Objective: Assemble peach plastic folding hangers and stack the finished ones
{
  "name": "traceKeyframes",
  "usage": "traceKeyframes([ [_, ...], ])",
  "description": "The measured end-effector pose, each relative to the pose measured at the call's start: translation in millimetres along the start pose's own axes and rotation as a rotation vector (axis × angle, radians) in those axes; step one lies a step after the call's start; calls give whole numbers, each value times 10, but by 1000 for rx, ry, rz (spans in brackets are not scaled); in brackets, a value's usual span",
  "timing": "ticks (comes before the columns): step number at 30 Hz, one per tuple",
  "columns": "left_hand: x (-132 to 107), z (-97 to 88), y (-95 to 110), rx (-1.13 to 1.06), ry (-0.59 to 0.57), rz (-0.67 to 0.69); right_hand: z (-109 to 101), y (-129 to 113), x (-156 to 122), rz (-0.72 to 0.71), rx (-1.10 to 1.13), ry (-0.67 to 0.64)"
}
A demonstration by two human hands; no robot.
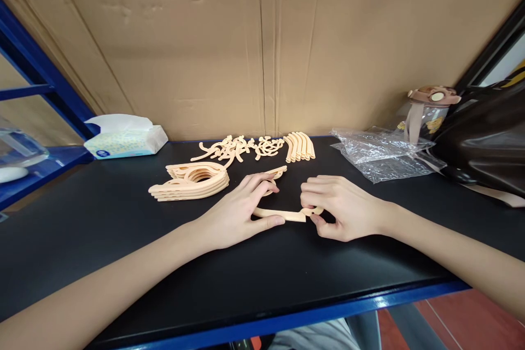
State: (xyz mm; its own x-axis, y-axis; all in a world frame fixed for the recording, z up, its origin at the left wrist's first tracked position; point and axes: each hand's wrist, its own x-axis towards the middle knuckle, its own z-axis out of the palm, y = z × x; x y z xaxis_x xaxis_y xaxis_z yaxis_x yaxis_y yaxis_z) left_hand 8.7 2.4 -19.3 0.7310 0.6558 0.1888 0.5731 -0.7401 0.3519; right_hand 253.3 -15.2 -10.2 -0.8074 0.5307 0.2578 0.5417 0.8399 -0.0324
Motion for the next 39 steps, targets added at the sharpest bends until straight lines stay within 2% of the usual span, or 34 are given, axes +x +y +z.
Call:
traceKeyframes([
  [5,-9,16,-9,73,5,-12,-16,-15,16,-13,28,-4],
  [13,-2,29,17,134,-35,-84,-10,-2,35,-4,41,87],
  [24,-4,66,-3,179,-46,-212,40,87,3,48,88,55],
  [32,-23,64,-5,134,-40,-209,13,57,27,25,118,-8],
  [39,-38,54,4,160,-45,-202,-1,41,21,0,37,-30],
])
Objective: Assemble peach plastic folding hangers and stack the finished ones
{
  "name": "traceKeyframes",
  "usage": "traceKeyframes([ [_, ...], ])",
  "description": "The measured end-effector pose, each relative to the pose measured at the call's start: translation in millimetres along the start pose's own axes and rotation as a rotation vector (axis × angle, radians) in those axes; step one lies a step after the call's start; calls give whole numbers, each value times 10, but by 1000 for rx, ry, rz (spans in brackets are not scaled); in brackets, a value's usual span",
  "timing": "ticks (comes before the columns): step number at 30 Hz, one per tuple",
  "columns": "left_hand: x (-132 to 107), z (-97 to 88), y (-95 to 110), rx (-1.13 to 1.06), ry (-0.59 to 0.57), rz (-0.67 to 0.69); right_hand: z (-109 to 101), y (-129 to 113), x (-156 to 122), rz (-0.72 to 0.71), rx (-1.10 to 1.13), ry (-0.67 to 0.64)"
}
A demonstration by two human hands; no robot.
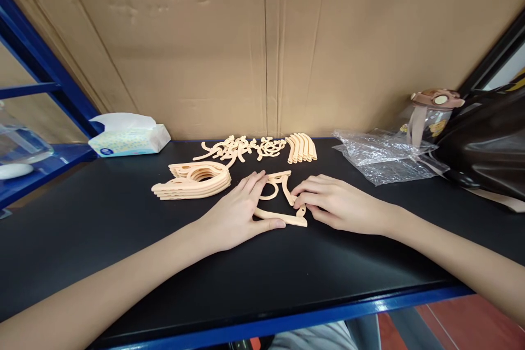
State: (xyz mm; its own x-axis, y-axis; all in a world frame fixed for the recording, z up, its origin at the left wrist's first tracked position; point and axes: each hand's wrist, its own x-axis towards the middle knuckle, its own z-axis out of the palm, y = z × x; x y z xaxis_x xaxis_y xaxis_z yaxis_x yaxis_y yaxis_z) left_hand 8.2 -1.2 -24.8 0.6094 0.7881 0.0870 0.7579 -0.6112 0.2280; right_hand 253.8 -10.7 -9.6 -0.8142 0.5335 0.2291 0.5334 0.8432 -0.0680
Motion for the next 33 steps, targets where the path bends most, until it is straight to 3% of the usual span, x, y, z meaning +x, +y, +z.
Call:
traceKeyframes([
  [11,10,-8,-5,91,58,-34,17,-43,2,-32,-139,24],
  [17,44,-45,-29,108,157,-24,-2,-73,6,-41,-67,28],
  [33,52,-49,-24,104,168,-26,-23,-119,11,-35,123,-1],
])
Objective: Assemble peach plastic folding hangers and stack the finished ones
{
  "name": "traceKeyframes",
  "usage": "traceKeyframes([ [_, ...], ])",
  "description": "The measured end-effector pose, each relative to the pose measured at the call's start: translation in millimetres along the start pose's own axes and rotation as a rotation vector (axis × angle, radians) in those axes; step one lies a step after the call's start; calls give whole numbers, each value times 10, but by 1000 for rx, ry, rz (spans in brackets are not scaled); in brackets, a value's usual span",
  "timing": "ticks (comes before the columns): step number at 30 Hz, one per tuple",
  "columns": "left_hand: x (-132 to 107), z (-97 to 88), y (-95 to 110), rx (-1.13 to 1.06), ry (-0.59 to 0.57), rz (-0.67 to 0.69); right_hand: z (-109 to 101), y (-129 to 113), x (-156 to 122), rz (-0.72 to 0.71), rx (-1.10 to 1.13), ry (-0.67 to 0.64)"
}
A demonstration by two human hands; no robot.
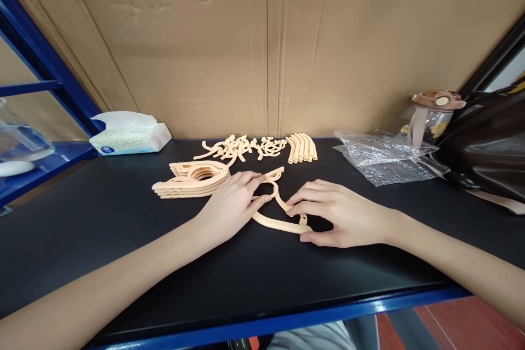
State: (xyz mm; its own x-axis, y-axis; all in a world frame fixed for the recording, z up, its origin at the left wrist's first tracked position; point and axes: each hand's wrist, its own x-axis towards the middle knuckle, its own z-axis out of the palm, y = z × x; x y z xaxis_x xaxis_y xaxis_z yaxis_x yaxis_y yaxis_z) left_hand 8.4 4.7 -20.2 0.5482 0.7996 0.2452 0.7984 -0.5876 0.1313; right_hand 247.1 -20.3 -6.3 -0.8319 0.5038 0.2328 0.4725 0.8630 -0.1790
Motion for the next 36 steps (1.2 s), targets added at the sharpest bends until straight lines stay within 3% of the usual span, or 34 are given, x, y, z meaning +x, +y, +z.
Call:
traceKeyframes([
  [9,-33,-11,29,-5,-76,83,-10,13,6,-13,1,-34],
  [36,-40,4,15,-65,-79,116,-10,23,-3,-8,17,-33],
])
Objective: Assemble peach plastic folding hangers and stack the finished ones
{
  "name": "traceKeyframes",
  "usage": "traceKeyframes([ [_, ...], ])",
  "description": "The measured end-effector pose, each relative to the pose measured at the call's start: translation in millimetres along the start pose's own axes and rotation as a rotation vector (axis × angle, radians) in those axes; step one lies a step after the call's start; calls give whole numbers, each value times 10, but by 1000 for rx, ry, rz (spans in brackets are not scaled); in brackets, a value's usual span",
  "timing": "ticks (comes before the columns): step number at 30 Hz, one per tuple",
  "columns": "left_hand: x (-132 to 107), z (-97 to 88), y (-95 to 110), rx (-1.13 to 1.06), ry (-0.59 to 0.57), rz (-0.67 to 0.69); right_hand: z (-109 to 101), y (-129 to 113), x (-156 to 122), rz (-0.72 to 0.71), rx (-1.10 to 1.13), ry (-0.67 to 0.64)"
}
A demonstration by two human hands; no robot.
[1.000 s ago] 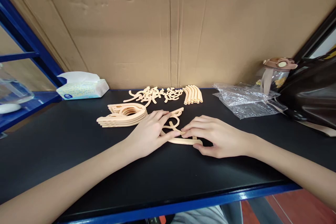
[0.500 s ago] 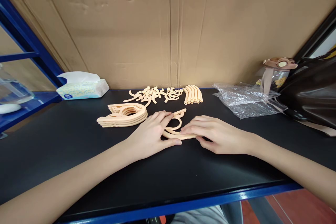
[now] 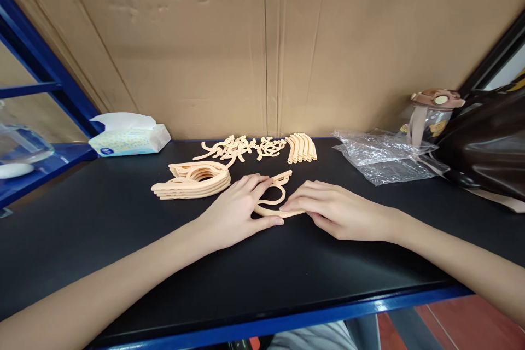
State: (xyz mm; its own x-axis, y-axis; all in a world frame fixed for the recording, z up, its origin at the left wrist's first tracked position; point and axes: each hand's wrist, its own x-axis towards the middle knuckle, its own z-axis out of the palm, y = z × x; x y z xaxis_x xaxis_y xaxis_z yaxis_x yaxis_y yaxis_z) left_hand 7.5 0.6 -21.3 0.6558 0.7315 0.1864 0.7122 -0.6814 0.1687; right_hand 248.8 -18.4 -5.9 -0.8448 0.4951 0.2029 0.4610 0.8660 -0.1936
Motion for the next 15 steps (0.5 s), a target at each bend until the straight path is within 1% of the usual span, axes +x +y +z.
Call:
traceKeyframes([
  [5,-2,-14,13,-21,-8,-9,18,21,-5,29,-53,30],
  [9,0,-5,10,-37,7,-2,31,47,-7,42,-83,64],
  [15,8,-13,19,-49,12,15,18,54,-4,37,-110,71],
])
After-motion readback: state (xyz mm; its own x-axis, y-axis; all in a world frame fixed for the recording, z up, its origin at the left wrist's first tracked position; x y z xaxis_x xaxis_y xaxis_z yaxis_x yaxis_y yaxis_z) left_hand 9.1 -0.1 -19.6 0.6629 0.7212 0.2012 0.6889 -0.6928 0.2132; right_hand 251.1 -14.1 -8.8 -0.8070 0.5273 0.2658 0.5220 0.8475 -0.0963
